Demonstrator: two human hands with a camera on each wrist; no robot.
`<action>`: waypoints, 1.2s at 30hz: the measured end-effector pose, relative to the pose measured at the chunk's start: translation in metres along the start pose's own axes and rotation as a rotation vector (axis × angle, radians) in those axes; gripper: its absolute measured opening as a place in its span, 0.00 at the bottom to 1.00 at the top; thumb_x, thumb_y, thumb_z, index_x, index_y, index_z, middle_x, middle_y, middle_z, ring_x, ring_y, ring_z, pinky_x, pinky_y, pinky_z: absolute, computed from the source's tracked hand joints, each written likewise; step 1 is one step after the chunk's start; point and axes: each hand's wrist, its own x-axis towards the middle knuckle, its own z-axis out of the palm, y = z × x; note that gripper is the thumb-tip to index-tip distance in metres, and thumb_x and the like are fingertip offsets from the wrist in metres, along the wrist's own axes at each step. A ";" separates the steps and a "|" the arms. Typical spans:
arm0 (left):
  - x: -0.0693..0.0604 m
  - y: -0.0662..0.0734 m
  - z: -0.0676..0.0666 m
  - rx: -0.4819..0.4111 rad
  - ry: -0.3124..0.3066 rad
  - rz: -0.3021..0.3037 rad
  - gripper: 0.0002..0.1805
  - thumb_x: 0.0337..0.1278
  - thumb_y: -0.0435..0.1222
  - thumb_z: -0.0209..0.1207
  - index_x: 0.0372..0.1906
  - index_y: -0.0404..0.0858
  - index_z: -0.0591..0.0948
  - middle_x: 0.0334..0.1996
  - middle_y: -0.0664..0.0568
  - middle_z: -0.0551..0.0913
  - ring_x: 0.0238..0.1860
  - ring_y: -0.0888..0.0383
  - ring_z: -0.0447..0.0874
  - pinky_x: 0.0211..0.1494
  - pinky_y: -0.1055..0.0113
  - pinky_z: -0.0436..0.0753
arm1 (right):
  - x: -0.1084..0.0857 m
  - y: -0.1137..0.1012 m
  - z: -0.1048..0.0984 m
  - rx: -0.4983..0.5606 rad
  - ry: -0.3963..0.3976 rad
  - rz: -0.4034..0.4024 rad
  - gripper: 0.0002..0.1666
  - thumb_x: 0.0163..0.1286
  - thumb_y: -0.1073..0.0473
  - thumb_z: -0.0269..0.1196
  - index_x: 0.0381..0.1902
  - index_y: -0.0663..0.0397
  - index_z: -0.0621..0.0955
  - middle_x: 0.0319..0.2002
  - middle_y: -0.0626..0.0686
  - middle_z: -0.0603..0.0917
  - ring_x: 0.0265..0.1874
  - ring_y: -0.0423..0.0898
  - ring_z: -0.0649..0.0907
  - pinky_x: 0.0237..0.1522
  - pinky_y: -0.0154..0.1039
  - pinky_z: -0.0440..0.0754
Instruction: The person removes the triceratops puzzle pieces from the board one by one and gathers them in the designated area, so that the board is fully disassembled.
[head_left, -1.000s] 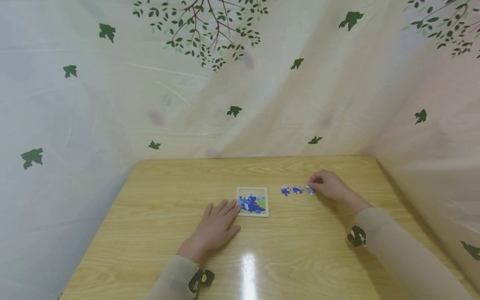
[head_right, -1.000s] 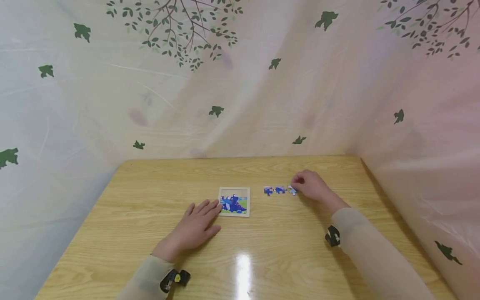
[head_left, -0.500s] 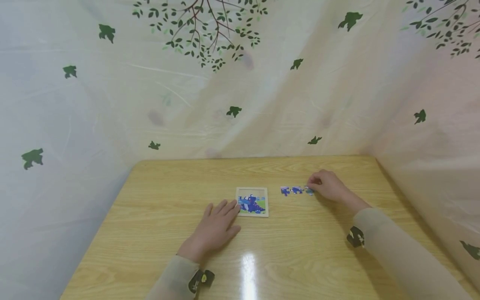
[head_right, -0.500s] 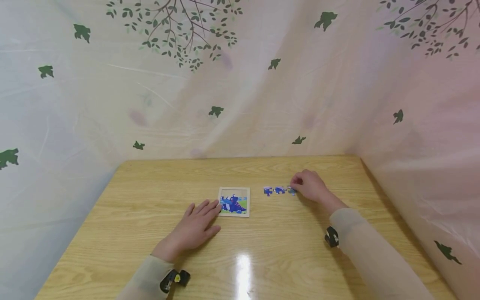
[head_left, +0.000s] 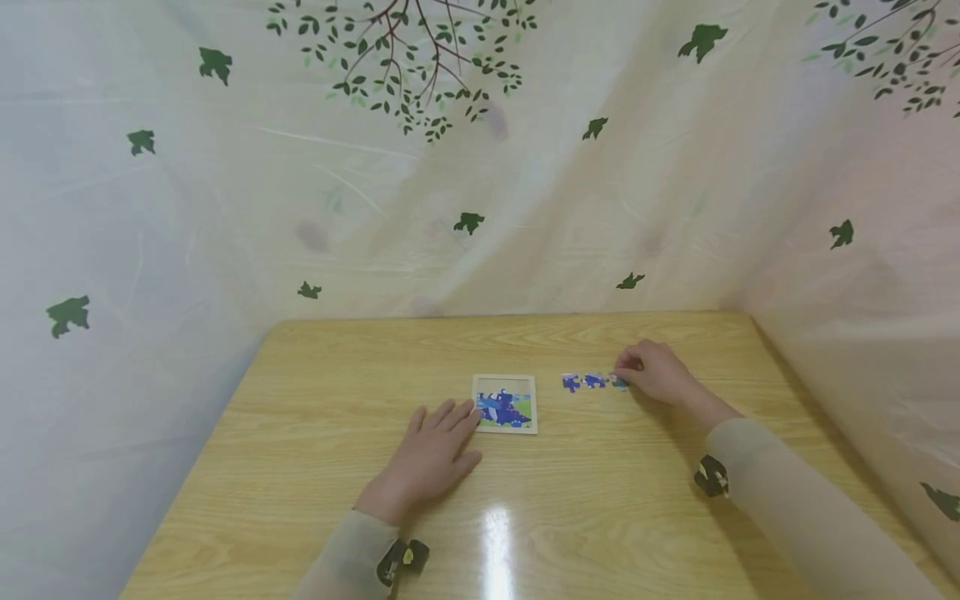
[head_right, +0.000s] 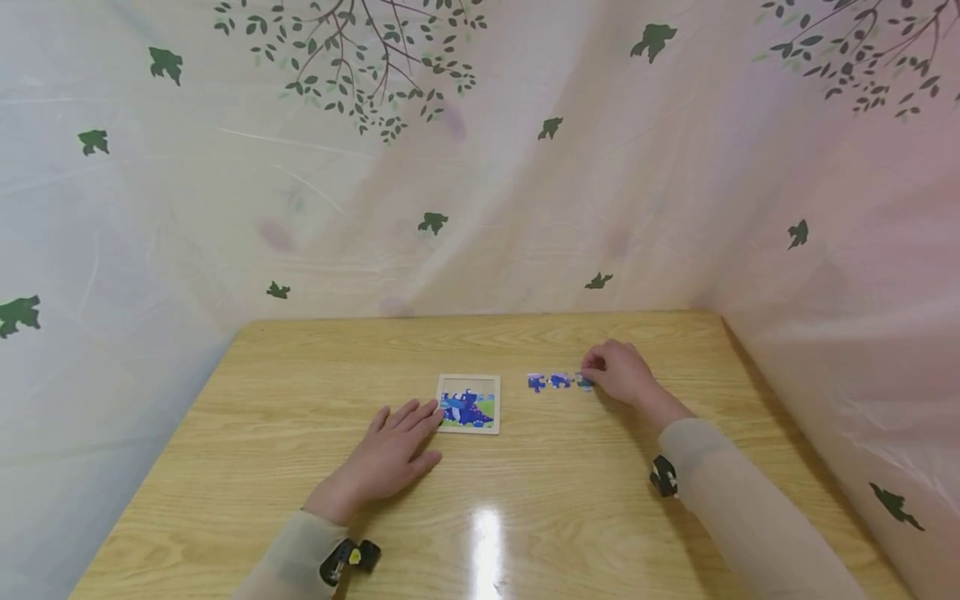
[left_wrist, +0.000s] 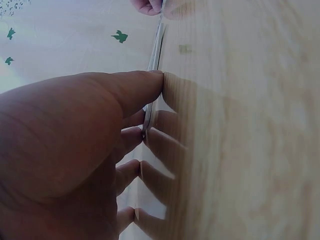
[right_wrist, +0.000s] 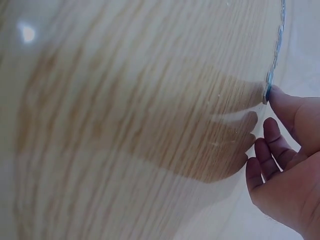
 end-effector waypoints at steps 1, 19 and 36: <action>0.000 0.000 0.000 0.001 0.000 0.001 0.38 0.86 0.55 0.53 0.88 0.44 0.64 0.88 0.49 0.58 0.88 0.40 0.51 0.87 0.31 0.42 | 0.000 0.001 0.000 0.001 0.001 0.002 0.05 0.80 0.60 0.70 0.40 0.52 0.90 0.39 0.51 0.86 0.42 0.53 0.78 0.52 0.55 0.72; -0.003 0.003 -0.001 -0.005 0.005 0.000 0.37 0.86 0.54 0.54 0.88 0.43 0.64 0.88 0.48 0.59 0.88 0.40 0.51 0.87 0.31 0.42 | -0.001 0.003 -0.001 0.003 -0.019 0.003 0.05 0.82 0.59 0.68 0.44 0.53 0.89 0.43 0.53 0.88 0.47 0.56 0.81 0.59 0.60 0.75; -0.004 0.006 0.000 -0.002 0.005 -0.002 0.36 0.87 0.53 0.54 0.88 0.43 0.65 0.88 0.47 0.60 0.88 0.40 0.52 0.87 0.32 0.44 | -0.005 -0.047 -0.004 0.143 0.031 0.050 0.25 0.80 0.59 0.70 0.68 0.66 0.83 0.62 0.67 0.85 0.66 0.69 0.80 0.68 0.69 0.79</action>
